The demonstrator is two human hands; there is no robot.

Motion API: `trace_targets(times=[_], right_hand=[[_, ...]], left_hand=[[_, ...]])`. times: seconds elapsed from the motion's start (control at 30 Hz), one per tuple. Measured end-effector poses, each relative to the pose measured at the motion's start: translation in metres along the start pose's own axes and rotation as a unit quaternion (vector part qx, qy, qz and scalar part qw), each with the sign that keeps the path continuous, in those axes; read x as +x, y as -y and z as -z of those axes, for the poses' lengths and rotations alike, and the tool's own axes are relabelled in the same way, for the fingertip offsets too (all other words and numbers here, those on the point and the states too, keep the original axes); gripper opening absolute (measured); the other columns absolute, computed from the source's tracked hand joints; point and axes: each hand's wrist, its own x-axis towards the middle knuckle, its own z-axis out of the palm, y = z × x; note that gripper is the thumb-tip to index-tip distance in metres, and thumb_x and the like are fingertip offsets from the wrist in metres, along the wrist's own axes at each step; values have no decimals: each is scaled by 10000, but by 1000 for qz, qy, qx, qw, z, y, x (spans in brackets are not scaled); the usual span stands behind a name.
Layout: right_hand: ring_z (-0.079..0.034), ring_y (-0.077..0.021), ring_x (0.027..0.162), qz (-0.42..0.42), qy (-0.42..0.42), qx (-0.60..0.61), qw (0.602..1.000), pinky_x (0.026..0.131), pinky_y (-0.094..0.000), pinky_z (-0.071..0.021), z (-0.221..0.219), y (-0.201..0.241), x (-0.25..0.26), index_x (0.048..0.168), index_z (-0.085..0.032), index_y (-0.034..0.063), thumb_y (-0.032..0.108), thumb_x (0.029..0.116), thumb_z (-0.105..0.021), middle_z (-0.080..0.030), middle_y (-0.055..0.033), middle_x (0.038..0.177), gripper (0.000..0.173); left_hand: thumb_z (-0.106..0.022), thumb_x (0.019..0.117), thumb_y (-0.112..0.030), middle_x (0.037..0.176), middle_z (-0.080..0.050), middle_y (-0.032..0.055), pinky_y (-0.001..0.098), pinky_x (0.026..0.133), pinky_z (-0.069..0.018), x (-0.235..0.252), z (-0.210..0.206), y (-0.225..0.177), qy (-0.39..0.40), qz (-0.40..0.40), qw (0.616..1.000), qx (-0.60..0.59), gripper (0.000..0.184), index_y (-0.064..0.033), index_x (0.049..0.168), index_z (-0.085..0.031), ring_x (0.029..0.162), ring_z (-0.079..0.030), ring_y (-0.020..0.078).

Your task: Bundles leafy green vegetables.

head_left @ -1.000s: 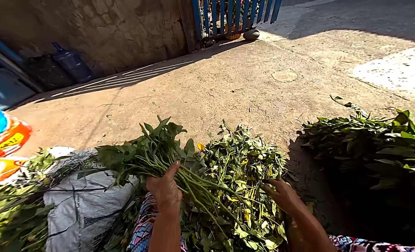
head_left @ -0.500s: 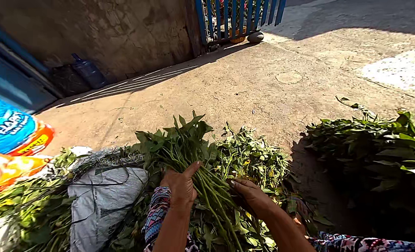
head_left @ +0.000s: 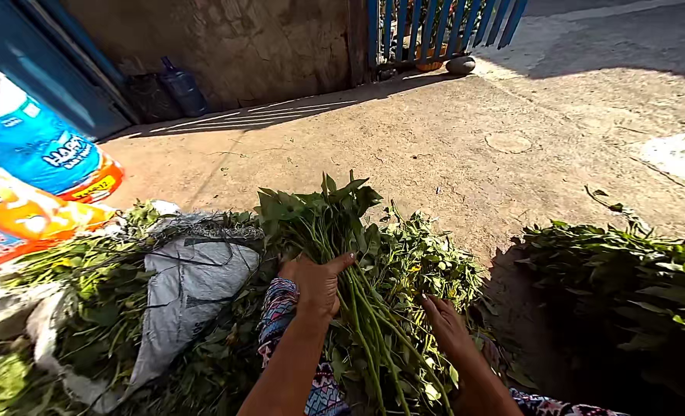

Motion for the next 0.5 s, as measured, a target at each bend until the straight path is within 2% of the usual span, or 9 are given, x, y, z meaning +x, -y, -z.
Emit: trace_targets(times=[0.07,0.13,0.2,0.27,0.33,0.37,0.43,0.5], right_hand=[[-544,-321,1308,85,11,12,996,1097,-530,-442,-1,36,-11,1316,-662,75,598,947,-519,-609,-179,1355,656],[-574,-241,1282,137,103,20,985,1072,-469,-487,-9,59,-15,1349,-627,82,643,861,-658,-627,-127,1338,745],[-663,-165,1141,176,202,15,963,1009,-399,-542,-10,63,-5,1301,-645,60,516,904,-704,-702,-83,1208,607],[-698,-135,1048,201,276,-7,940,955,-383,-570,-2,66,8,1233,-677,54,366,946,-651,-735,-60,1116,425],[-699,-114,912,199,291,-29,935,832,-376,-582,-1,70,17,1129,-689,84,310,915,-598,-730,-30,978,324],[-672,-117,848,183,292,-20,938,769,-371,-560,-3,73,17,1107,-671,87,288,913,-569,-696,-29,919,297],[-664,-125,851,119,294,41,947,764,-360,-553,-9,79,12,1149,-654,95,241,903,-519,-684,-38,937,317],[-691,-153,915,61,316,140,936,813,-372,-581,-15,80,6,1257,-638,88,256,929,-514,-709,-67,1027,389]], left_hand=[[-868,690,96,1171,-688,120,444,862,-612,-12,-4,12,-14,-8,999,40,719,-57,1320,-556,1046,-694,226],[-880,682,75,1168,-693,117,438,868,-608,-22,-8,23,-14,1,998,58,710,-51,1309,-573,1051,-692,217],[-892,668,68,1131,-703,117,430,840,-612,-29,-10,26,-8,30,998,55,670,-47,1259,-600,1016,-699,217],[-893,650,91,1111,-706,131,438,808,-613,-29,-6,23,-16,72,997,30,672,-40,1238,-597,986,-704,234],[-874,664,110,1100,-716,152,452,788,-615,-29,-2,18,-36,125,992,-6,662,-34,1247,-596,958,-715,261],[-869,678,103,1092,-719,164,461,781,-613,-29,-1,15,-45,148,988,-23,651,-32,1253,-594,944,-718,276],[-865,706,67,1094,-715,179,484,783,-610,-27,1,15,-52,176,982,-41,650,-30,1277,-570,941,-719,297],[-870,716,41,1079,-720,187,494,775,-614,-23,3,16,-63,184,980,-41,611,-17,1258,-594,927,-723,306]])
